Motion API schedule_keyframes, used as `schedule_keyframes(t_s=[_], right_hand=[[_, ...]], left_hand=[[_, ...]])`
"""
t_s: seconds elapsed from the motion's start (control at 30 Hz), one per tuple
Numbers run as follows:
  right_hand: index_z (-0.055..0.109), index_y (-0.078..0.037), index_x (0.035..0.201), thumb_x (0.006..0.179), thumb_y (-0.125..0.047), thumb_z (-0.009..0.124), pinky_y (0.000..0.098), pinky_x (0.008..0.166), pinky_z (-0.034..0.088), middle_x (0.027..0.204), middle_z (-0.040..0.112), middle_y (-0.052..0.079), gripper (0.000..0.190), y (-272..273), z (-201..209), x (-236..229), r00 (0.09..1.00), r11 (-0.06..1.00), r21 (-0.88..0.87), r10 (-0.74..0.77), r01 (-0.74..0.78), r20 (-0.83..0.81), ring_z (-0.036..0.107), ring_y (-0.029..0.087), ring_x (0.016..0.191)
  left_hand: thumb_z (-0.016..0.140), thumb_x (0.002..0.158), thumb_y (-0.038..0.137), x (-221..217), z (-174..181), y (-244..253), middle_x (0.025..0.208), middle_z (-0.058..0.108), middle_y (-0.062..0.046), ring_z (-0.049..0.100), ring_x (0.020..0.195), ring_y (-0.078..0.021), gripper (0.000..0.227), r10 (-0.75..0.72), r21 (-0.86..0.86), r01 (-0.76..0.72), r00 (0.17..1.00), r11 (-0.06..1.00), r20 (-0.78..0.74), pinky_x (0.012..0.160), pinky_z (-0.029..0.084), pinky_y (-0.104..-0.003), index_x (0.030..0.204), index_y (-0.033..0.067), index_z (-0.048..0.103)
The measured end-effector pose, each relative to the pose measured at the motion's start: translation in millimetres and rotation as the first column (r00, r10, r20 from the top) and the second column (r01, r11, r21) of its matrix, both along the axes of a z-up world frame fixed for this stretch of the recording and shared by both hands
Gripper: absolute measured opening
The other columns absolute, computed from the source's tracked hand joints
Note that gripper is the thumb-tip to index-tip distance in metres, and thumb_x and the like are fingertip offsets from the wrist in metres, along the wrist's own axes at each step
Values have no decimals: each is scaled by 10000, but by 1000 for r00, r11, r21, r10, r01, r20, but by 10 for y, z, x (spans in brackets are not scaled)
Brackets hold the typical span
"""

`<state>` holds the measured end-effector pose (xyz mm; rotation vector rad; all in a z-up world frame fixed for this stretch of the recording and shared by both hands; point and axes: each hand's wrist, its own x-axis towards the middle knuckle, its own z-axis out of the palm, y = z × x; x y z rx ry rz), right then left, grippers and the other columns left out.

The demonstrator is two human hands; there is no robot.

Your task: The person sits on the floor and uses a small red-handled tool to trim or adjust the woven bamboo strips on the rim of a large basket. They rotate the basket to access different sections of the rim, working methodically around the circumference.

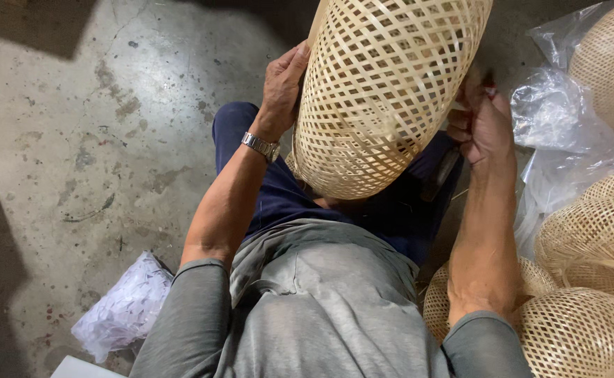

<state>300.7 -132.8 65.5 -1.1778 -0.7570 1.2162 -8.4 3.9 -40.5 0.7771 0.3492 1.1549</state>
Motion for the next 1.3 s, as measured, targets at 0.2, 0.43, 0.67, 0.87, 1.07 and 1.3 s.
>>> schedule_keyframes(t_s=[0.2,0.43,0.67,0.87,1.07,1.3], right_hand=[[714,-5,1209,1080,-178,764,197,622,494,945,700,51,222,-241,469,-136,676,944,329,-228,-23,701,604,72,738],[720,-36,1270,1070,-121,756,289,667,560,1102,712,97,220,-167,1006,-376,185,839,164,-77,-518,980,677,154,832],[678,-39,1256,1015,-100,724,318,770,607,1072,682,82,253,8,1166,-433,18,760,39,-35,-649,999,707,205,891],[661,-24,1161,922,-106,737,360,701,575,1048,660,113,264,-29,1293,-455,-86,775,-77,29,-627,996,688,257,822],[640,1,1138,952,-108,712,352,658,586,1031,649,128,228,-50,1362,-532,-124,753,-119,51,-647,991,689,247,774],[634,9,1082,924,-68,698,378,676,577,1009,650,129,187,-93,1433,-608,-133,720,-127,49,-683,990,683,254,757]], left_hand=[[551,1098,260,-48,24,26,1044,788,-124,734,783,-92,405,140,244,-97,976,965,-166,677,629,-241,1387,-17,614],[558,1112,266,-116,103,3,1051,787,-106,726,822,-82,402,216,312,-125,937,942,-274,715,626,-231,1383,-19,639],[577,1097,257,-132,147,-41,1078,783,-113,721,847,-87,406,196,283,-107,932,953,-305,732,617,-227,1378,-29,632],[563,1104,248,-109,148,-60,1075,778,-120,719,854,-91,404,145,272,-65,947,960,-287,742,617,-232,1376,-42,631],[561,1114,224,-122,147,-60,1109,772,-130,721,891,-99,394,103,254,-38,964,967,-246,771,618,-239,1393,-48,620],[555,1111,234,-145,171,-82,1082,773,-132,732,850,-95,402,60,239,2,965,971,-254,737,628,-241,1389,-50,620]])
